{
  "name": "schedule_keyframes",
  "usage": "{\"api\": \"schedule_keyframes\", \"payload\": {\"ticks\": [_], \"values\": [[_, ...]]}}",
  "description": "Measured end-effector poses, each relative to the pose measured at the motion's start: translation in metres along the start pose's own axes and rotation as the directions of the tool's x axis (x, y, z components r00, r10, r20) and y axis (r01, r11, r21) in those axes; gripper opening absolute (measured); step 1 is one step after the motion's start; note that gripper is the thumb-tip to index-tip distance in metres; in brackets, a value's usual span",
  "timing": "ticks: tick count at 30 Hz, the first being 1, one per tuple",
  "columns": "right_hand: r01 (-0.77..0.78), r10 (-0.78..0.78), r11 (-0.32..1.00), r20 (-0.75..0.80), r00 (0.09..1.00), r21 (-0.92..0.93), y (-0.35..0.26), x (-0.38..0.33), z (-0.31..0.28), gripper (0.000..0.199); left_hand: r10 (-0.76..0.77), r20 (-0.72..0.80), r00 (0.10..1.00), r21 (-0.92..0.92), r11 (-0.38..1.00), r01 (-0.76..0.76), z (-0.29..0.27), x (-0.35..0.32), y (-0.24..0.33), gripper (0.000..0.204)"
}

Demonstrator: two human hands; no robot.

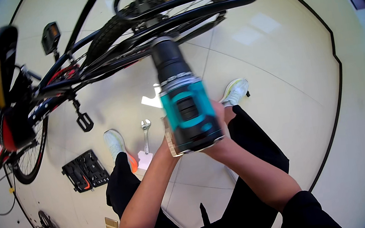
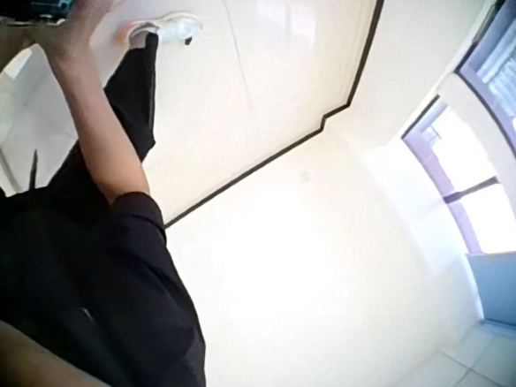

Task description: The person uses a cordless impact driver to tighten bolts on the rear rack of a bicycle. They work on multiple fasteners around the rack's mounting points while the bicycle remains upright on its kickstand.

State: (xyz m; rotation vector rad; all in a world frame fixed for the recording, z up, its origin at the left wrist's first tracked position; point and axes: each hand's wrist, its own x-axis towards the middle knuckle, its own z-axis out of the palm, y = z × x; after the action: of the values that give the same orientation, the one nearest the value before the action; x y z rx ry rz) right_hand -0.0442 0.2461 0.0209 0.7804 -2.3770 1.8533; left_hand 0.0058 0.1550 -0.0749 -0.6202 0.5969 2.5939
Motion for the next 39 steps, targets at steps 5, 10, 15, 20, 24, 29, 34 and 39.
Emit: {"api": "schedule_keyframes", "payload": {"ticks": [5,10,15,20,24,29,34,39], "values": [[-0.117,0.113,0.990,-0.051,0.992,-0.076,0.010,0.008,-0.009,0.045,0.082,0.024,0.996,0.075,0.994,-0.084,0.042,-0.002,0.022,0.028],[-0.034,0.025,0.980,-0.051,0.998,-0.194,0.025,0.011,-0.004,0.050,0.165,0.105,0.981,0.052,0.984,-0.171,0.047,-0.007,0.034,0.022],[-0.055,0.056,0.975,0.001,0.998,-0.214,0.023,0.014,-0.009,0.044,0.235,0.205,0.950,0.087,0.962,-0.257,0.052,-0.009,0.041,0.016],[-0.020,0.029,0.971,0.035,0.999,-0.237,0.021,0.014,-0.007,0.047,0.312,0.131,0.941,0.467,0.818,-0.336,0.033,-0.015,0.038,0.015],[0.116,-0.090,0.955,0.107,0.990,-0.272,0.011,0.023,0.003,0.054,0.333,0.120,0.935,0.220,0.910,-0.352,0.080,-0.025,0.056,0.021],[0.071,-0.038,0.948,0.111,0.993,-0.312,0.000,0.019,0.010,0.056,0.445,0.057,0.894,0.862,0.430,-0.269,0.063,-0.029,0.054,0.025],[0.045,-0.017,0.957,0.098,0.995,-0.288,-0.007,0.016,0.006,0.056,0.472,0.189,0.861,0.922,-0.387,0.010,0.036,-0.031,0.034,0.026],[0.023,-0.009,0.975,0.063,0.998,-0.220,-0.008,0.004,0.003,0.058,0.469,0.061,0.881,0.883,0.387,-0.267,0.038,-0.038,0.026,0.031]]}}
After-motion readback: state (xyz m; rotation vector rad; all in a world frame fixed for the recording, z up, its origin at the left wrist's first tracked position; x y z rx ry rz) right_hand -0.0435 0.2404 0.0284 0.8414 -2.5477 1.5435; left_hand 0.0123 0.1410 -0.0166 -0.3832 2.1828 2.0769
